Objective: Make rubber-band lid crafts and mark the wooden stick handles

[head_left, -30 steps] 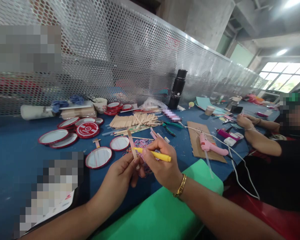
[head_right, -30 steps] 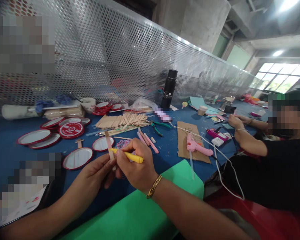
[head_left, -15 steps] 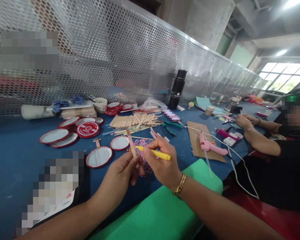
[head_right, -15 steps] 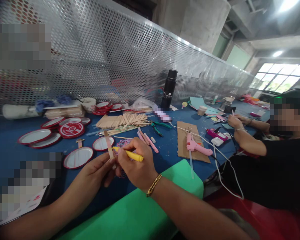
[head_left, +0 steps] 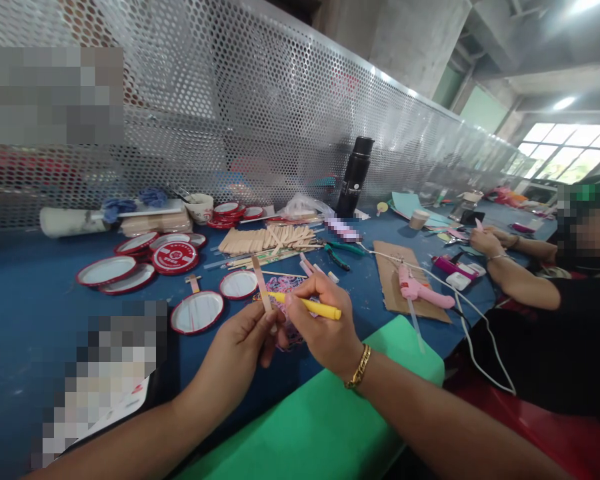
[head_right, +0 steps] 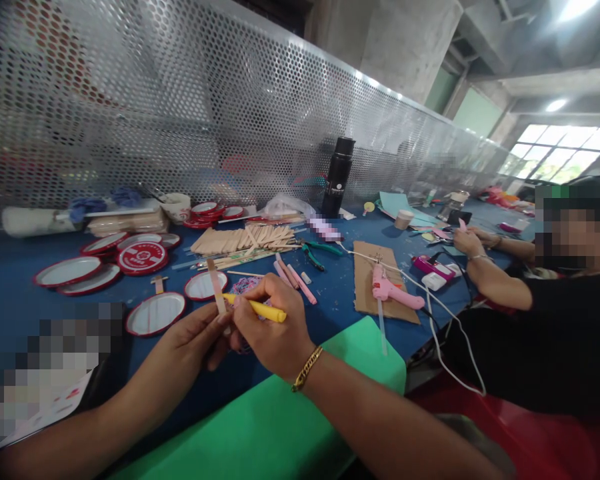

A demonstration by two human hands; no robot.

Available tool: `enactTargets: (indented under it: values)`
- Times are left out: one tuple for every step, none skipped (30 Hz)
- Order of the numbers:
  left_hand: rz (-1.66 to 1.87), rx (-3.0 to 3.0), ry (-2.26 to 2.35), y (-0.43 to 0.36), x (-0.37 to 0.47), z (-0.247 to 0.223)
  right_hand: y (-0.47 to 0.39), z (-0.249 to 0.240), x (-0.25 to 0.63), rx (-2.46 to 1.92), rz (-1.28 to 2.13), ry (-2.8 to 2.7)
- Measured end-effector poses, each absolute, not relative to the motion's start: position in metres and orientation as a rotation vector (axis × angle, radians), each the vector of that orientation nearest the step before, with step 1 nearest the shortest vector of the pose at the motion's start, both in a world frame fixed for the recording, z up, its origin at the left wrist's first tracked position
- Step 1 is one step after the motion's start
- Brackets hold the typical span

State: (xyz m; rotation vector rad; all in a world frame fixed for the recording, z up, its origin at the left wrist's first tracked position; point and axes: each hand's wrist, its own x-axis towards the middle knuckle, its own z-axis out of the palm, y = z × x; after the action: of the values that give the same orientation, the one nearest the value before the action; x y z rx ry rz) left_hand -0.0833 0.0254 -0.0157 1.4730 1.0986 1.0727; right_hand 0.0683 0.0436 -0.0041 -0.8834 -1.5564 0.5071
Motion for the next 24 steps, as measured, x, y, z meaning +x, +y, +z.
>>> enactTargets:
  values:
    - [1.068, 1.479, 1.106, 0.0259, -0.0833, -0.0162, 0.0442, -0.0038, 0.0693, -0.899, 0.453, -1.553]
    - [1.064, 1.481, 1.110, 0.0263, -0.0831, -0.0164, 0.0443, -0.0035, 0.0700, -0.907, 0.423, -1.548]
    - [1.063, 1.479, 1.109, 0.0265, -0.0829, -0.0164, 0.0440, -0.0033, 0.0703, -0.907, 0.415, -1.543]
    - [1.066, 1.474, 1.103, 0.0265, -0.0827, -0.0160, 0.0434, -0.0032, 0.0701, -0.900, 0.430, -1.544]
    - [1.070, 1.468, 1.095, 0.0263, -0.0825, -0.0154, 0.0427, -0.0032, 0.0697, -0.887, 0.463, -1.549]
    - [1.075, 1.464, 1.088, 0.0260, -0.0824, -0.0148, 0.0419, -0.0035, 0.0690, -0.871, 0.500, -1.558]
    - [1.082, 1.462, 1.083, 0.0256, -0.0824, -0.0141, 0.0413, -0.0038, 0.0684, -0.858, 0.535, -1.570]
    - [1.088, 1.464, 1.081, 0.0253, -0.0824, -0.0137, 0.0410, -0.0041, 0.0679, -0.848, 0.560, -1.582]
    - [1.094, 1.467, 1.083, 0.0251, -0.0826, -0.0136, 0.0411, -0.0045, 0.0676, -0.842, 0.572, -1.589]
    - [1.098, 1.471, 1.087, 0.0250, -0.0828, -0.0138, 0.0415, -0.0047, 0.0677, -0.840, 0.567, -1.590]
    - [1.100, 1.474, 1.094, 0.0250, -0.0829, -0.0143, 0.0421, -0.0049, 0.0681, -0.842, 0.547, -1.585]
    - [1.100, 1.476, 1.102, 0.0251, -0.0830, -0.0150, 0.0428, -0.0049, 0.0686, -0.847, 0.521, -1.576]
    - [1.098, 1.478, 1.111, 0.0253, -0.0830, -0.0157, 0.0434, -0.0047, 0.0693, -0.851, 0.492, -1.563]
    - [1.094, 1.480, 1.120, 0.0255, -0.0829, -0.0162, 0.0438, -0.0045, 0.0698, -0.854, 0.465, -1.552]
    - [1.091, 1.483, 1.127, 0.0255, -0.0827, -0.0164, 0.0438, -0.0042, 0.0700, -0.857, 0.448, -1.544]
    - [1.088, 1.485, 1.127, 0.0255, -0.0824, -0.0163, 0.0435, -0.0039, 0.0700, -0.856, 0.445, -1.538]
    - [1.089, 1.488, 1.123, 0.0252, -0.0820, -0.0159, 0.0430, -0.0038, 0.0696, -0.852, 0.460, -1.537]
    - [1.093, 1.489, 1.115, 0.0249, -0.0817, -0.0153, 0.0422, -0.0038, 0.0689, -0.845, 0.484, -1.541]
    - [1.099, 1.489, 1.107, 0.0245, -0.0815, -0.0147, 0.0415, -0.0039, 0.0682, -0.840, 0.510, -1.551]
    - [1.107, 1.490, 1.101, 0.0241, -0.0815, -0.0143, 0.0410, -0.0042, 0.0674, -0.836, 0.533, -1.563]
    - [1.115, 1.491, 1.099, 0.0239, -0.0816, -0.0142, 0.0407, -0.0045, 0.0669, -0.837, 0.545, -1.574]
    - [1.119, 1.493, 1.102, 0.0238, -0.0819, -0.0146, 0.0408, -0.0049, 0.0668, -0.839, 0.544, -1.583]
    - [1.122, 1.494, 1.106, 0.0239, -0.0823, -0.0153, 0.0413, -0.0052, 0.0671, -0.844, 0.531, -1.590]
    - [1.120, 1.494, 1.110, 0.0242, -0.0828, -0.0163, 0.0420, -0.0053, 0.0678, -0.850, 0.509, -1.591]
